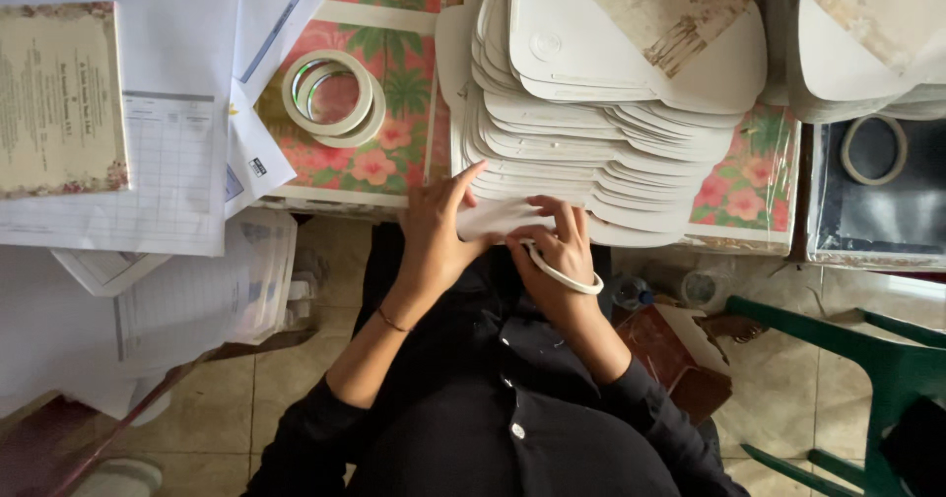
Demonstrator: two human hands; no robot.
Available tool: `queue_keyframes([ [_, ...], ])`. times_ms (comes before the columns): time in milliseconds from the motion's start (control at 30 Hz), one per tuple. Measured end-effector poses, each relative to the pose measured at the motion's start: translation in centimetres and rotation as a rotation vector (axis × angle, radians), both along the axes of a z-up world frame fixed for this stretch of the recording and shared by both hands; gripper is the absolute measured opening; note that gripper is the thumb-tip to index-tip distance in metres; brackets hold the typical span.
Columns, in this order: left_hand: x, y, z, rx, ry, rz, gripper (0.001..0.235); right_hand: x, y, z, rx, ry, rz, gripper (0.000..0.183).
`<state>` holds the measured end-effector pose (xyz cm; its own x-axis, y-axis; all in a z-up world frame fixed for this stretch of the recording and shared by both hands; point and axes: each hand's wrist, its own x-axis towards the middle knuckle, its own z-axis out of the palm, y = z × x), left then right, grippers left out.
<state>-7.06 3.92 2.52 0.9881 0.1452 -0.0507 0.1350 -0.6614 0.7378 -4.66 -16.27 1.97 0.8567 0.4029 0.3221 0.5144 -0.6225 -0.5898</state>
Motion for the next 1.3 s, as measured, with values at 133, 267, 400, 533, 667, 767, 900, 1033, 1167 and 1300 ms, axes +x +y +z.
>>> queue_keyframes([
  [133,-0.3,0.0,0.6,0.062,0.062,-0.025,0.104,-0.1,-1.5,2.1,0.038,-0.108,-0.004,0.018],
  [267,-0.4,0.0,1.2,0.072,0.079,-0.032,0.097,1.3,-6.6,2.0,0.054,0.044,-0.171,0.013],
  [400,-0.4,-1.1,2.1,0.329,0.034,-0.055,0.094,2.2,-8.7,0.1,0.060,0.038,-0.216,0.020],
  [533,2.2,-5.2,0.2,0.304,-0.111,-0.047,0.086,2.2,-8.3,-0.9,-0.031,-0.038,-0.240,0.023],
  [667,3.9,-9.2,-0.9,0.199,-0.249,-0.231,0.079,2.7,-8.3,0.3,-0.096,-0.102,-0.217,0.019],
  [767,8.1,-10.5,-0.8,0.405,-0.387,-0.205,0.048,5.1,-7.5,4.2,-0.094,-0.199,-0.229,0.016],
  [900,12.7,-10.3,5.8,0.465,-0.849,-0.102,0.009,7.9,-8.7,5.9,-0.093,-0.501,-0.364,0.015],
  [1033,10.4,-8.2,6.2,0.598,-0.962,-0.009,0.009,6.9,-7.8,4.5,-0.079,-0.374,-0.302,0.010],
  [1167,8.6,-8.4,-0.6,0.184,-0.308,-0.199,0.086,4.8,-8.6,0.3,-0.083,-0.045,-0.197,0.006],
  [1300,8.1,-9.0,-4.2,0.151,-0.201,-0.098,0.096,4.5,-9.6,-0.2,-0.083,-0.015,-0.174,0.008],
])
